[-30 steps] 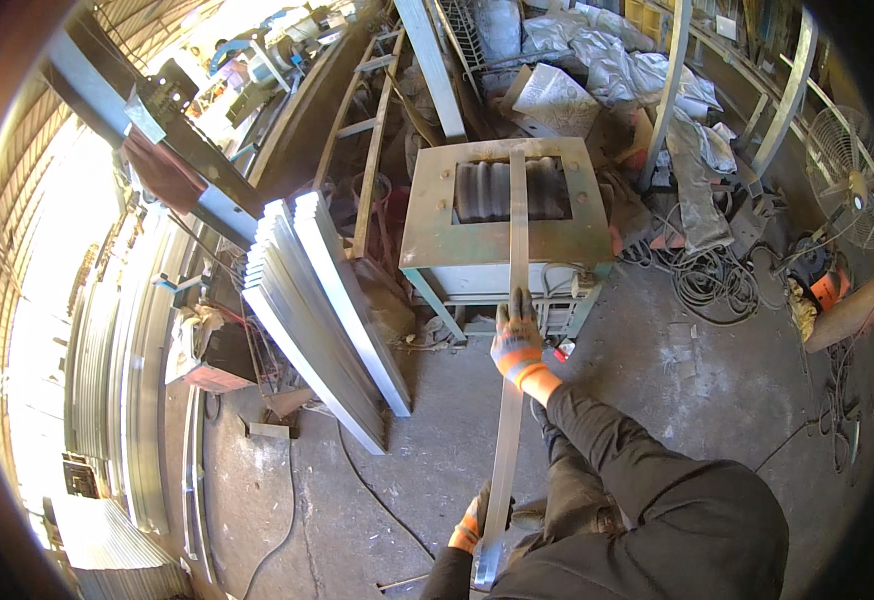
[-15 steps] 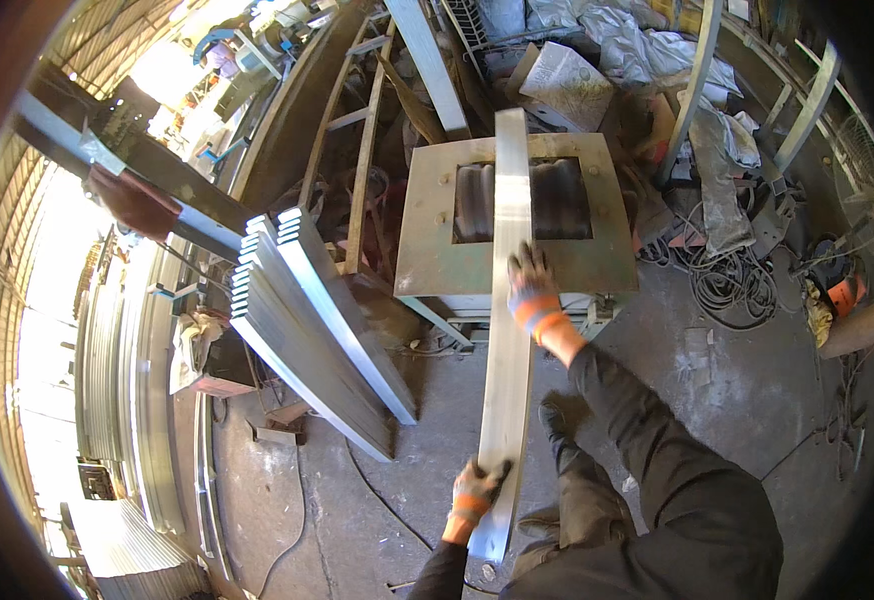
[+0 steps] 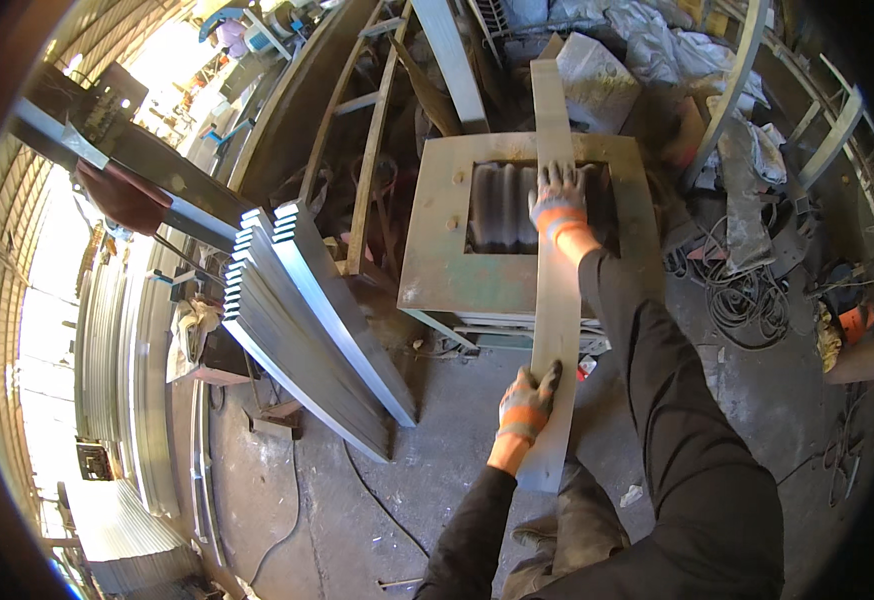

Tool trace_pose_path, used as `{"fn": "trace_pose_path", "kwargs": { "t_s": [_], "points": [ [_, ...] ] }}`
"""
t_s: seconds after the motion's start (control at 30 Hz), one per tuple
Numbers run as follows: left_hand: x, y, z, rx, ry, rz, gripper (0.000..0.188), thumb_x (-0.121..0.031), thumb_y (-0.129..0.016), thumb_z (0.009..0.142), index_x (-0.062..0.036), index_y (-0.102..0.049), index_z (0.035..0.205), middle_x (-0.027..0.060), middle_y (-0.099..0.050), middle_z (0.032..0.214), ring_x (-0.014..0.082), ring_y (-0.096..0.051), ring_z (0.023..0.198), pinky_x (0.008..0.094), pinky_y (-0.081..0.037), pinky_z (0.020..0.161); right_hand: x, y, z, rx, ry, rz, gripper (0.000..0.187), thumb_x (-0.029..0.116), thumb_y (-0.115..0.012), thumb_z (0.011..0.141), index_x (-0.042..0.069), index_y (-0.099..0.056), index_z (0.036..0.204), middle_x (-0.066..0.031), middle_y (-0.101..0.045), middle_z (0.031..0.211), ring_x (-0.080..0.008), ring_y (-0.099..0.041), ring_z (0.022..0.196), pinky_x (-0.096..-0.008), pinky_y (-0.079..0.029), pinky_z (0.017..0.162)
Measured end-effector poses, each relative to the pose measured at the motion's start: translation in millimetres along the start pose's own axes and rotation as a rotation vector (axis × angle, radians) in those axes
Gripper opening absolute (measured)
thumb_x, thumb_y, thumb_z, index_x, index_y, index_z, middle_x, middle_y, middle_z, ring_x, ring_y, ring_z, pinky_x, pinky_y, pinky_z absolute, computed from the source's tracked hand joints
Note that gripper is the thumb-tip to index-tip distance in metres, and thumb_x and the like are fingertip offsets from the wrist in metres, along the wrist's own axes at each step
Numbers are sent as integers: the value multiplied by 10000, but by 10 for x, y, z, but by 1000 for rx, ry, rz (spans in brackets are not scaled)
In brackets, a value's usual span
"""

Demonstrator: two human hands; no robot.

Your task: The person repeatedly feeds long metal profiles through a belt sander, flipping each piece to smooth multiple edges. After each pass, the person stacks the finished profiles with others nearby.

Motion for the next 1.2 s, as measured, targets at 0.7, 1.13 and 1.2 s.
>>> {"fn": "trace_pose_path", "kwargs": {
  "t_s": [0.7,1.13,1.2],
  "points": [
    [2913,89,-4981,112,184,57,746,-685,-837,979,-33,-703,1316,271,-835,1224,448,-795,1206,517,-613,1016,1114,1547,-5373,117,-36,347,839,457,-640,1074,68,-419,1785,-204,-344,1886,-478,-297,1738,-696,-487,1189],
    [794,369,-2925,-307,-179,515,617,-445,-924,923,-4,-618,1227,232,-805,1014,465,-771,951,564,-629,831,737,1068,-2612,-51,-99,518,765,226,-674,975,-4,-521,1688,-336,-353,1818,-562,-315,1697,-679,-295,1366],
    [367,311,-2095,-331,-163,471,610,-414,-913,940,-7,-594,1263,231,-803,1038,460,-781,979,554,-642,846,616,825,-1691,-31,-61,361,752,184,-665,954,11,-558,1678,-346,-346,1831,-558,-359,1678,-650,-297,1381]
  ]
}}
Point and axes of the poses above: each hand's wrist, its own z-axis towards the middle knuckle, its own y-axis out of the back of the hand, x = y × z, the point moved 9 cm from there along z, towards the middle knuckle
